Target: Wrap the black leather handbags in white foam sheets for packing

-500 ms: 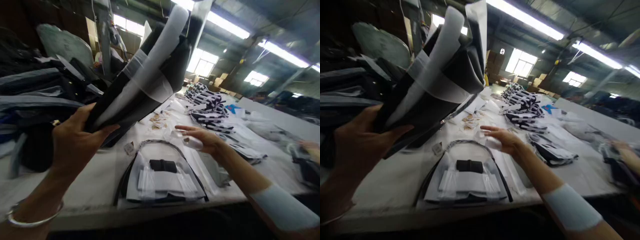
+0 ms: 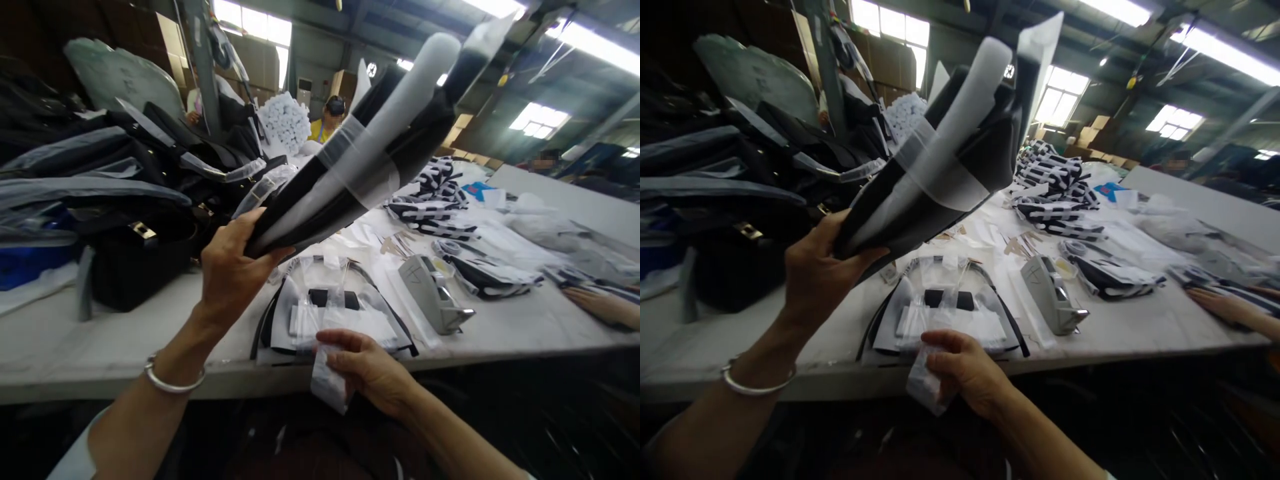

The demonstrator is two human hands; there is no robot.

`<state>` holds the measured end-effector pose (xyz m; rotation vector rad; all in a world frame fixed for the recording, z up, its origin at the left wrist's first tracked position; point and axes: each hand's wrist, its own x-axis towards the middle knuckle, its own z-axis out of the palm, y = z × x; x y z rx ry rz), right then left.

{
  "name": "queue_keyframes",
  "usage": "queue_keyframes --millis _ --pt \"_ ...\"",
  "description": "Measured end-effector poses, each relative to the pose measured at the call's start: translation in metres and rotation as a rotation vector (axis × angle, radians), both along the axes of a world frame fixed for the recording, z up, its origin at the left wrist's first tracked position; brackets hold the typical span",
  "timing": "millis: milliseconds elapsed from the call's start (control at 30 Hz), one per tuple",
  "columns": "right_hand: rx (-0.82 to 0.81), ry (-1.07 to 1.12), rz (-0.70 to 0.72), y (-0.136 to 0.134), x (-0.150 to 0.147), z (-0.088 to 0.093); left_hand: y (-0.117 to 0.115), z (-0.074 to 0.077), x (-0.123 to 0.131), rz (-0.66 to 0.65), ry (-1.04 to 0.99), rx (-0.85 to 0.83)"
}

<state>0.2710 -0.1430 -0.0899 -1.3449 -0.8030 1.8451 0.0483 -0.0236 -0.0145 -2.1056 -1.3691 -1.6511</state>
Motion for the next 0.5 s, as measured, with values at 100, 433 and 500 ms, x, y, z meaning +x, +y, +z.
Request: queue_keyframes --millis 100,433,500 --pt "0.157 -0.347 0.245 -0.003 0.021 0.017 -0.001 -0.002 0.006 -0.01 0.042 0.029" --pt "0.775 -1.471 0.228 0.084 0.045 0.057 0.005 0.0 0.005 0.029 0.01 -0.024" --pt "0.715 -1.557 0.441 0.113 0.035 0.04 0.005 0.002 0.003 0.031 0.007 -0.018"
